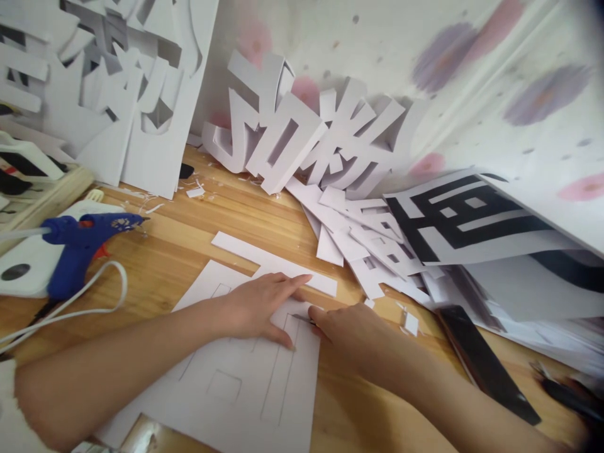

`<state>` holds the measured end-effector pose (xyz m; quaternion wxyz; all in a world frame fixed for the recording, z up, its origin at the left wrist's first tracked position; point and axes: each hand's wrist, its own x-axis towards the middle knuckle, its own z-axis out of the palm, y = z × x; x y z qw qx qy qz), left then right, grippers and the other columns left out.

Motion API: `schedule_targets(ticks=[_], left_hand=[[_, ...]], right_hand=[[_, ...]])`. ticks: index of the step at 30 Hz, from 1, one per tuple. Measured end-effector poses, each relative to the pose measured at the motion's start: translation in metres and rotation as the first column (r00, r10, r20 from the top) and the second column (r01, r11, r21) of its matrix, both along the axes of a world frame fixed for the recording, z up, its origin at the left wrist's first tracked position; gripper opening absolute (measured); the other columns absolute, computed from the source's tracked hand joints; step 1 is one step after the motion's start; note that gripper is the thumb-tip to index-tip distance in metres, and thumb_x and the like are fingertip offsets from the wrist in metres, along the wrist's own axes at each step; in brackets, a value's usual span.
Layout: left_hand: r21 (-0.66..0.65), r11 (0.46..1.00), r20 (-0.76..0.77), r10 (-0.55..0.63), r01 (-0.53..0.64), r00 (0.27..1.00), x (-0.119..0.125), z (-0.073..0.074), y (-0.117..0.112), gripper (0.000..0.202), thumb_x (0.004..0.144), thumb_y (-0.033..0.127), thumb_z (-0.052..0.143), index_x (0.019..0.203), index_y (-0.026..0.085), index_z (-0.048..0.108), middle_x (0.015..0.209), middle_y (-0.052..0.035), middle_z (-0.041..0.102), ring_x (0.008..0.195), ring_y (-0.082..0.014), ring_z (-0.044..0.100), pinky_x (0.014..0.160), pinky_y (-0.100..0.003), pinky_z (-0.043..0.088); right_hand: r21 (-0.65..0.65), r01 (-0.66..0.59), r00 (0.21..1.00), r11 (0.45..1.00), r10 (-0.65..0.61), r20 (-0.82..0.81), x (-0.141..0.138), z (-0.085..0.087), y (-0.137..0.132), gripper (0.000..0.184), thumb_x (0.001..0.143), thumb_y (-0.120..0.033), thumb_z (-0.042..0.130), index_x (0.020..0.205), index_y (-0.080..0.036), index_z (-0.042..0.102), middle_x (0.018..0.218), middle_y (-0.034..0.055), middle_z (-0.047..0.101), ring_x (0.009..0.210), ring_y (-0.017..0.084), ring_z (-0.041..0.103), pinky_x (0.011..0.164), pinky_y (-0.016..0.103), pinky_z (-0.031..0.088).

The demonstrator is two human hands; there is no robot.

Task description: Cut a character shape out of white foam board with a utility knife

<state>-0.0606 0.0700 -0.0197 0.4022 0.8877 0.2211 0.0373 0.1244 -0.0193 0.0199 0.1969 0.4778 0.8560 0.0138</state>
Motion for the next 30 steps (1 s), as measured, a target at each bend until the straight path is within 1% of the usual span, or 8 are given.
schedule_targets(ticks=[3,8,12,16,19,22,24,30], left_hand=[[0.007,1.000,-0.016,-0.002,0.002,1.000,0.000,0.003,-0.001,0.102,0.063,0.048,0.073,0.141,0.024,0.012,0.127,-0.0034,0.051,0.117,-0.0260,0.036,0.096,-0.037,0.029],[0.020,1.000,0.005,-0.019,0.019,1.000,0.001,0.001,-0.001,0.104,0.063,0.049,0.073,0.141,0.024,0.010,0.125,-0.0046,0.052,0.118,-0.0252,0.037,0.096,-0.037,0.029],[0.042,0.999,0.050,-0.037,0.035,0.998,0.001,-0.004,0.001,0.103,0.064,0.050,0.072,0.141,0.022,0.011,0.123,-0.0069,0.053,0.116,-0.0265,0.038,0.096,-0.038,0.029],[0.048,0.998,0.062,-0.045,0.042,0.997,0.000,-0.005,0.001,0.100,0.065,0.049,0.072,0.141,0.020,0.013,0.122,-0.0078,0.054,0.115,-0.0273,0.039,0.095,-0.039,0.030],[0.041,0.998,0.072,-0.047,0.044,0.996,0.000,-0.004,0.000,0.100,0.066,0.047,0.072,0.141,0.021,0.012,0.122,-0.0077,0.053,0.114,-0.0265,0.040,0.094,-0.038,0.031],[0.029,0.999,0.058,-0.042,0.040,0.997,0.000,-0.003,0.000,0.101,0.065,0.047,0.073,0.141,0.021,0.012,0.122,-0.0079,0.053,0.114,-0.0267,0.040,0.094,-0.038,0.031],[0.025,0.999,0.041,-0.034,0.033,0.999,0.000,-0.003,0.000,0.102,0.064,0.047,0.073,0.141,0.020,0.012,0.121,-0.0078,0.053,0.115,-0.0271,0.039,0.094,-0.038,0.031],[0.027,0.999,0.031,-0.032,0.031,0.999,0.000,-0.002,-0.001,0.102,0.064,0.046,0.073,0.141,0.020,0.012,0.122,-0.0075,0.053,0.115,-0.0271,0.038,0.094,-0.038,0.030]], right_hand=[[-0.009,0.002,1.000,1.000,-0.002,-0.024,0.004,-0.003,0.000,0.014,0.074,-0.009,0.050,0.077,-0.021,0.046,0.049,-0.0064,0.049,0.035,0.012,0.042,0.037,0.026,0.011],[-0.037,0.040,0.998,0.999,-0.041,-0.051,0.001,0.003,0.002,0.012,0.079,-0.012,0.045,0.073,-0.022,0.043,0.046,-0.0063,0.048,0.033,0.013,0.040,0.037,0.026,0.011],[-0.031,-0.001,0.999,1.000,0.000,-0.036,0.001,0.004,0.003,0.018,0.073,-0.005,0.045,0.074,-0.022,0.042,0.048,-0.0058,0.051,0.033,0.013,0.044,0.036,0.026,0.011],[0.002,-0.022,0.999,1.000,0.022,-0.032,0.006,-0.001,0.000,0.016,0.074,-0.006,0.045,0.077,-0.022,0.043,0.049,-0.0056,0.051,0.033,0.013,0.043,0.036,0.027,0.009],[0.001,-0.028,1.000,1.000,0.028,-0.008,0.010,-0.003,-0.003,0.023,0.067,-0.002,0.047,0.079,-0.022,0.044,0.050,-0.0062,0.052,0.032,0.012,0.043,0.036,0.027,0.008],[-0.012,0.029,1.000,0.999,-0.029,-0.012,0.012,-0.004,-0.007,0.028,0.062,0.001,0.047,0.077,-0.022,0.043,0.048,-0.0075,0.050,0.033,0.013,0.045,0.036,0.026,0.007],[-0.022,0.046,0.999,0.999,-0.046,-0.017,0.013,-0.005,-0.008,0.028,0.062,0.000,0.047,0.078,-0.022,0.043,0.048,-0.0077,0.049,0.033,0.013,0.046,0.036,0.026,0.007],[-0.005,0.019,1.000,1.000,-0.019,0.000,0.013,-0.006,-0.007,0.024,0.065,-0.001,0.047,0.077,-0.022,0.042,0.049,-0.0075,0.047,0.032,0.012,0.041,0.038,0.027,0.006]])
